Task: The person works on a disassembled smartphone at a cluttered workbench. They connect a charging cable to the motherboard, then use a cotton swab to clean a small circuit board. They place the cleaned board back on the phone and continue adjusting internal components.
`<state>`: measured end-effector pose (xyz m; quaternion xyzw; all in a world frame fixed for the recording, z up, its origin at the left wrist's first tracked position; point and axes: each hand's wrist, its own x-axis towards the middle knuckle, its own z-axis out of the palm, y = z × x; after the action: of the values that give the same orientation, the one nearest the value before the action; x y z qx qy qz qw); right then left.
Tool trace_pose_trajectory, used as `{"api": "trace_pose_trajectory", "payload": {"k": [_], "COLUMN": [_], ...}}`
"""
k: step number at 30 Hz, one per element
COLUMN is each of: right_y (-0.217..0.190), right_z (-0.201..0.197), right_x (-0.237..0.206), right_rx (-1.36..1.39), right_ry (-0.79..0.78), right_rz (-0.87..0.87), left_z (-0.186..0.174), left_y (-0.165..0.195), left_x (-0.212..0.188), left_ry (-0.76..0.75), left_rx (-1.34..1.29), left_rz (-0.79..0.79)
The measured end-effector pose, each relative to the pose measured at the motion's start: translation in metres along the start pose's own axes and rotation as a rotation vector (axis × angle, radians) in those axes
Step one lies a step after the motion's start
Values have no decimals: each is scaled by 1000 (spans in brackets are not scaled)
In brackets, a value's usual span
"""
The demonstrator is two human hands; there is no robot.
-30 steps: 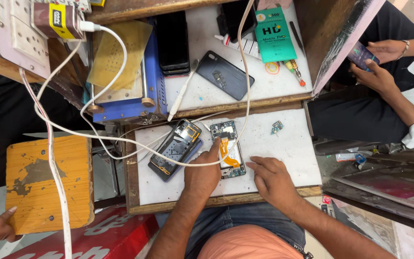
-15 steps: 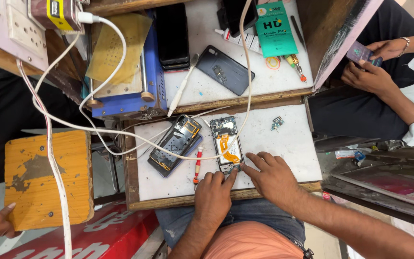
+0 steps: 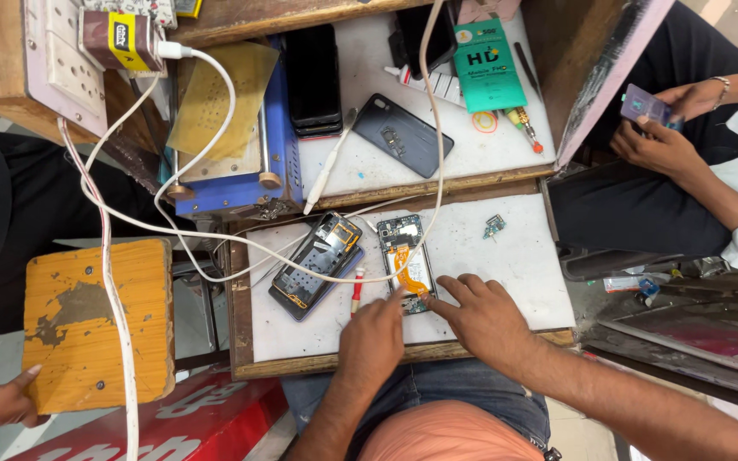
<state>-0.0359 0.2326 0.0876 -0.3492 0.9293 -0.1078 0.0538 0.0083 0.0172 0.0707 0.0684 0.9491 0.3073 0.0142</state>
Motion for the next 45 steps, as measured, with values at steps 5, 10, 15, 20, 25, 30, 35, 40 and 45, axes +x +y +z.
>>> {"api": "trace_pose_trajectory", "payload": {"k": [5,10,15,20,25,30,35,40,45], "right_y": [-4,-11,-24,-39,-50,-56,-59,-61,-61], "right_z": [0,3,11,21,31,39,43,44,41], "right_x": [-2,-7,-14,-19,-21,-20,-20,-19,-19], "right_rx": [2,134,136,76,111,63,33,2,25], "right_ry": [-64,15,155,245,270,331,350,383,371], "right_rz": [25,43,2,42,124,131,146,178,188], "left_z": [-1,2,11,18,17,17,12,4,2], "left_y": [0,2,-4,-6,-10,-14,-13,-6,-3], "left_x": [41,56,56,56,53,50,50,51,52], "left_ry": [-32,-247,-126,-113,-174,-146,-182,-226,-202], "left_rx": [258,375,453,436,439,442,440,415,420], "left_rz": [-145,-246,-157,-150,-145,-130,-133,-170,-161]}}
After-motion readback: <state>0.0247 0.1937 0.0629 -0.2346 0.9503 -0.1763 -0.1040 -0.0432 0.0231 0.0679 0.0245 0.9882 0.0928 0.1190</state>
